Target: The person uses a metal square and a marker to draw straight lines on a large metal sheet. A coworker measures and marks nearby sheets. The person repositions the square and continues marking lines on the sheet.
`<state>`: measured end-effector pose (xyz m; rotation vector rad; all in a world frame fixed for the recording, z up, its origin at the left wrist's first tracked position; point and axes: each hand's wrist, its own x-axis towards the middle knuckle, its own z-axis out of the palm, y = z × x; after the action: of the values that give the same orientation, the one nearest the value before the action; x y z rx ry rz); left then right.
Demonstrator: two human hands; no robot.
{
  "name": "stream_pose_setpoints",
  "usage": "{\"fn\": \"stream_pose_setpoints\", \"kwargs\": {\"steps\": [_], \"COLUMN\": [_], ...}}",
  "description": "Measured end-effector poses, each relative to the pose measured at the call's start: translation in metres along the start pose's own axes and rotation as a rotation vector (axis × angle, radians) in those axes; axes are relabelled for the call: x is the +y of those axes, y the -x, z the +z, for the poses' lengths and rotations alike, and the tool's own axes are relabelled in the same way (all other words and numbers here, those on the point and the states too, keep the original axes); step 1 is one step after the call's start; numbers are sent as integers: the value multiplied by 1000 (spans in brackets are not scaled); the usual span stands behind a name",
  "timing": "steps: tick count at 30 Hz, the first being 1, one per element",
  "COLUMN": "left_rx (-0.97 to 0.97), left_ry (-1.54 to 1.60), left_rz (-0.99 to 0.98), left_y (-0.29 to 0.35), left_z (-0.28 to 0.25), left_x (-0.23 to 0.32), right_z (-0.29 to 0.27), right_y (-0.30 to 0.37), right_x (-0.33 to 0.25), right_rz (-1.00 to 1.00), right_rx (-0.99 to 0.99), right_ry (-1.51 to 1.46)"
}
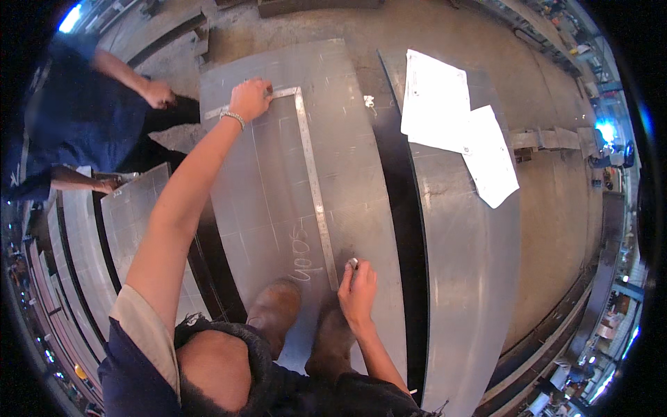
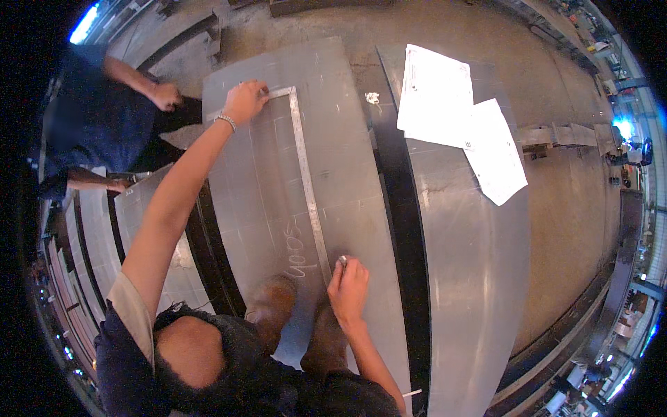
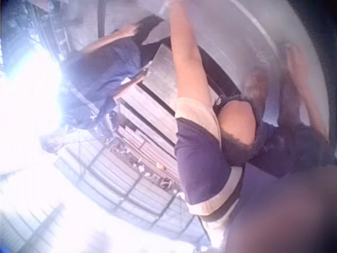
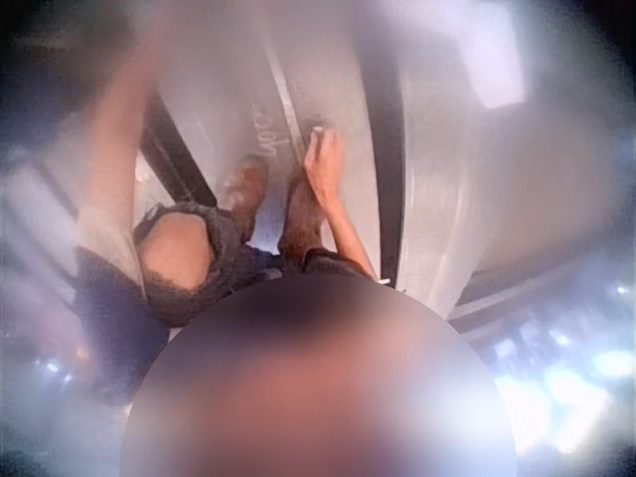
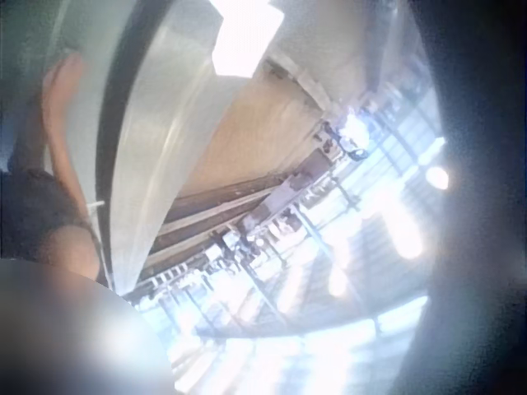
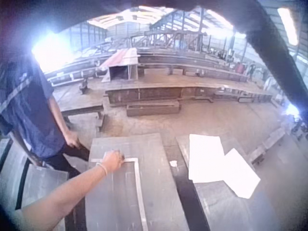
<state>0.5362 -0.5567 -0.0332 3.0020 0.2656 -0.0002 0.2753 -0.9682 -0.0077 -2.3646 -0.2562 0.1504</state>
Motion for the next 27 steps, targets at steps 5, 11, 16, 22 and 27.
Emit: {"fn": "stream_pose_setpoints", "kwargs": {"steps": [5, 11, 16, 22, 27], "left_rx": [-7, 26, -5, -18, 27], "left_ry": [72, 83, 59, 53, 44], "left_rz": [43, 51, 36, 29, 60], "left_y": [-7, -7, -11, -11, -8], "left_z": [-1, 3, 4, 4, 3], "left_x": [-15, -18, -17, -17, -16], "right_z": [20, 25, 31, 35, 35], "right_y": [4, 4, 7, 7, 7], "right_x": [1, -9, 16, 26, 26], "right_rz": [57, 60, 27, -10, -15], "right_rx": [-118, -119, 77, 115, 127], "right_ry": [-12, 150, 69, 51, 22]}}
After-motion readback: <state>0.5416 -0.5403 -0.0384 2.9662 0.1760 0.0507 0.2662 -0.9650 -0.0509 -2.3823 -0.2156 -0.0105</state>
